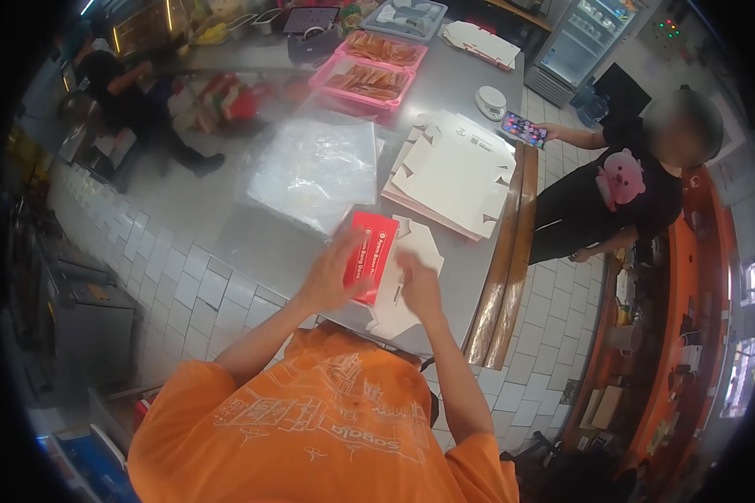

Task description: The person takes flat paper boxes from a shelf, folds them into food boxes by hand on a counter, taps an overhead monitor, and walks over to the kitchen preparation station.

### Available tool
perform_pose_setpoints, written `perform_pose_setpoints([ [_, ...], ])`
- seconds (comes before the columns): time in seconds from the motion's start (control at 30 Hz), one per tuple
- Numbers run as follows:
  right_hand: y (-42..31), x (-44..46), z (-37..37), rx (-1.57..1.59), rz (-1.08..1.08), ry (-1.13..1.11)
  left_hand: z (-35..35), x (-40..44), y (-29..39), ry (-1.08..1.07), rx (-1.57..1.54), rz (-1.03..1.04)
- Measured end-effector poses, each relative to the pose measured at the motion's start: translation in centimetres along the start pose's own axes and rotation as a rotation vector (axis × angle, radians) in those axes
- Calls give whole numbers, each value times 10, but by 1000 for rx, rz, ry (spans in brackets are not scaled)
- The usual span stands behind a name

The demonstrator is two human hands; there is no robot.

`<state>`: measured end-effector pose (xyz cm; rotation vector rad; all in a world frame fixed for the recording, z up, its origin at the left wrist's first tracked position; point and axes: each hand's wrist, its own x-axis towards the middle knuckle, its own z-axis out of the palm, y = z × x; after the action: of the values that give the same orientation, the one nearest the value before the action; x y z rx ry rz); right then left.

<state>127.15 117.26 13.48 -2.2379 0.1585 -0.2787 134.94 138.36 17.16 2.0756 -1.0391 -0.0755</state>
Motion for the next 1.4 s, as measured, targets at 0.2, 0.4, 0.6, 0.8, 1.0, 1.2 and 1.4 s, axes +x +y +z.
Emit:
perform_pose_setpoints([
  [0.2, 24, 84, 15, -193, -120, -40, 46, 73, -66, 9, -77, -21],
  [0.4, 26, 99, 16, -192, -69, -256, 33, 76, -52, 15, -48, 83],
  [0.6, 35, 97, -10, -243, -130, 57, 37, 75, -48, 79, -63, -10],
  [0.8, 63, 133, -14, -676, 98, 53, 38, 73, -53, 8, -61, -10],
  [1.0, 85, 165, -51, -752, 167, -298, 5, 72, -50, 58, -244, 29],
  [1.2, 59, 178, -76, -720, 101, -103, -44, 53, -66, 46, -502, -218],
  [1.4, -19, 136, -87, -476, -179, 941, -93, 35, -57, 96, -576, -297],
])
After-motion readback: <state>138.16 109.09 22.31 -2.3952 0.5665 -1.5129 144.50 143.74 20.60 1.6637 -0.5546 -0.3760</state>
